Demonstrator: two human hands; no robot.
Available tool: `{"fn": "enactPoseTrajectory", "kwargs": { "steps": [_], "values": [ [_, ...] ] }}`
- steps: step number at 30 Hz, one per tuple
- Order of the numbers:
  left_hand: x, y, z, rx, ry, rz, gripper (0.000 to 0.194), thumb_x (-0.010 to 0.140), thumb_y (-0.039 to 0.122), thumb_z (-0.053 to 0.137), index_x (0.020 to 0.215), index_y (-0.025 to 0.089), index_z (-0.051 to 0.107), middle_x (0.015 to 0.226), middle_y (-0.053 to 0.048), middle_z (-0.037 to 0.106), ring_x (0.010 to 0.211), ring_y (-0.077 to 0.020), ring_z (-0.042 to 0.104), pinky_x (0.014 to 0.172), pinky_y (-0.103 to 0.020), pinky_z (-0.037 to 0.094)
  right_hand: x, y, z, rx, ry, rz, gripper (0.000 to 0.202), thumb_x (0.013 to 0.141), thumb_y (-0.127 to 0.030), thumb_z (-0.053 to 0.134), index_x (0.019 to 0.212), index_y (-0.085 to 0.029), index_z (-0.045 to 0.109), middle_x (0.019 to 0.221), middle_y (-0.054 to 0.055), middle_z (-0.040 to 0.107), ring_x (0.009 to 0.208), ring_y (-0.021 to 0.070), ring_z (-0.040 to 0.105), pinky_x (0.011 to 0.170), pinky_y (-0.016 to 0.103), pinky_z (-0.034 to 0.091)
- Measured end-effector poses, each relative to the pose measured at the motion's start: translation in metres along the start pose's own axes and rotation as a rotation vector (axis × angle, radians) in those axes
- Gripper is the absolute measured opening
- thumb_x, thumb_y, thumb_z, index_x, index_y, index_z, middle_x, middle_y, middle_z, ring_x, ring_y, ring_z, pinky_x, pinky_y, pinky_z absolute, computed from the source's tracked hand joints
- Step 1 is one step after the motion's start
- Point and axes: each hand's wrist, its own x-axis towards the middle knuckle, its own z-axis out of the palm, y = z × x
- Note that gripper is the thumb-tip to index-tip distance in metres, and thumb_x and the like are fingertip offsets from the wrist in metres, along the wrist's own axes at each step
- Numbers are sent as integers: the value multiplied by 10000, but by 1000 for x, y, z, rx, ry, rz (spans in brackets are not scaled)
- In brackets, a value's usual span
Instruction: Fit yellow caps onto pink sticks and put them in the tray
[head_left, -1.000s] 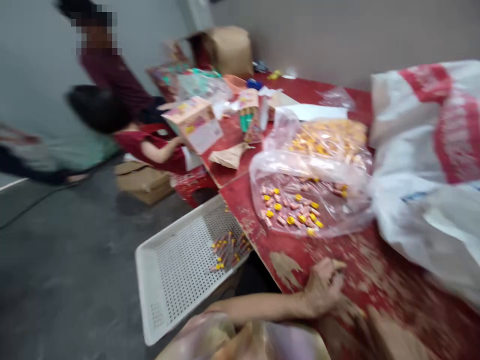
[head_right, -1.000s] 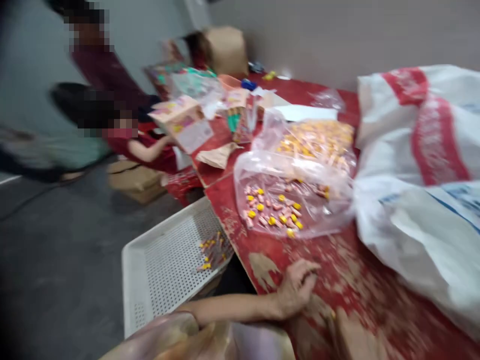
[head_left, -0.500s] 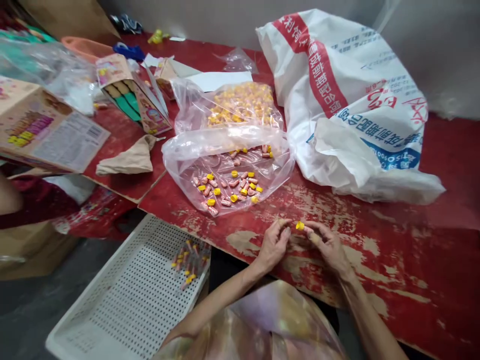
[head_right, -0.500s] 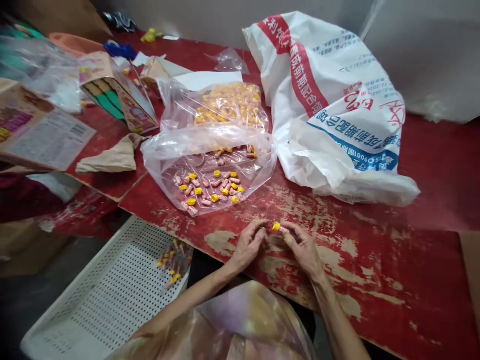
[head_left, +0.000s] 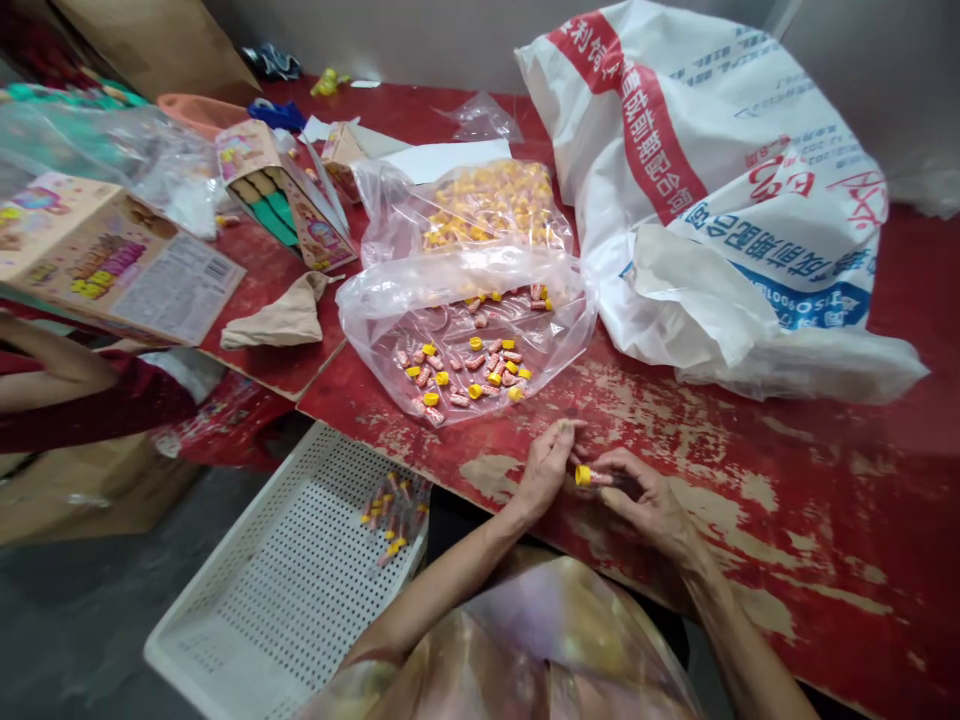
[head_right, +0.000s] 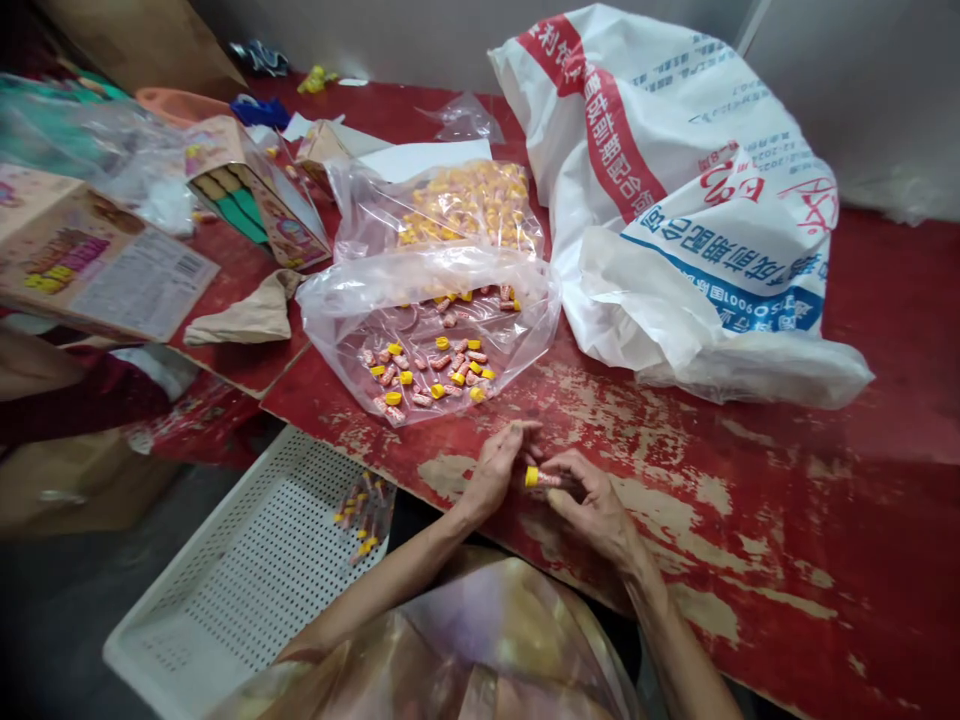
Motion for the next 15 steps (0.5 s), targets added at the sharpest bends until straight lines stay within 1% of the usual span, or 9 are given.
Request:
{"fn": "enactPoseTrajectory", "kwargs": {
  "steps": [3, 5, 6, 8, 10, 11, 12, 13, 15],
  "values": [
    [9, 7, 5, -56, -79, -51, 594, 871, 607, 331, 985, 120, 652, 770, -64, 627, 650, -136, 556, 614, -251, 436, -1, -10, 9, -154, -121, -67, 168, 844, -220, 505, 997, -203, 572, 974, 41, 569, 893, 155, 555, 797, 272, 459],
    [10, 8, 8, -59, -151, -79, 616, 858, 626, 331, 924, 115, 668, 773, -77, 640, 667, -147, 561, 636, -266, 438, -3, -13, 15, -236, -165, -115, 172, 862, -217, 470, 1008, -202, 560, 1009, 54, 571, 939, 164, 549, 818, 281, 460],
    [9, 7, 10, -58, -166, -89, 617, 851, 631, 340, 905, 113, 671, 768, -80, 642, 671, -150, 562, 645, -271, 439, -4, -12, 16, -276, -175, -142, 192, 871, -215, 451, 1034, -202, 552, 1049, 64, 567, 985, 172, 543, 849, 294, 458],
    [6, 4, 11, -58, -143, -98, 611, 840, 635, 359, 893, 110, 666, 749, -77, 635, 649, -146, 554, 628, -269, 436, -8, -9, 16, -373, -189, -189, 250, 890, -210, 407, 1104, -205, 535, 1112, 82, 560, 1053, 179, 530, 897, 312, 450],
    [3, -2, 9, -55, -67, -66, 581, 839, 621, 385, 912, 111, 654, 728, -60, 618, 612, -130, 539, 592, -250, 427, -11, -5, 9, -510, -179, -225, 295, 910, -243, 368, 1151, -202, 533, 1101, 95, 575, 1029, 182, 558, 875, 311, 468],
    [1, -4, 8, -48, -27, -37, 554, 842, 603, 400, 925, 115, 648, 721, -50, 609, 600, -122, 533, 579, -239, 421, -11, -3, 3, -622, -167, -201, 304, 919, -278, 353, 1135, -200, 552, 1062, 99, 595, 959, 189, 592, 819, 313, 489],
    [0, -7, 6, -39, 5, -4, 519, 848, 578, 416, 937, 120, 643, 721, -40, 603, 596, -114, 529, 573, -228, 417, -10, -3, -4, -766, -162, -132, 313, 924, -318, 341, 1089, -200, 580, 1003, 99, 617, 858, 201, 623, 737, 323, 505],
    [-2, -10, 4, -25, 34, 28, 477, 855, 546, 431, 946, 125, 639, 727, -33, 599, 599, -108, 528, 573, -219, 415, -7, -4, -11, -930, -167, -18, 328, 927, -352, 331, 1031, -202, 603, 946, 98, 633, 771, 220, 637, 666, 345, 505],
    [-4, -14, 0, 16, 74, 72, 395, 865, 472, 450, 945, 133, 637, 735, -23, 594, 607, -101, 524, 578, -208, 414, 0, -10, -25, -1223, -227, 284, 343, 930, -374, 319, 932, -208, 619, 848, 92, 654, 696, 272, 646, 615, 399, 486]
  ]
}}
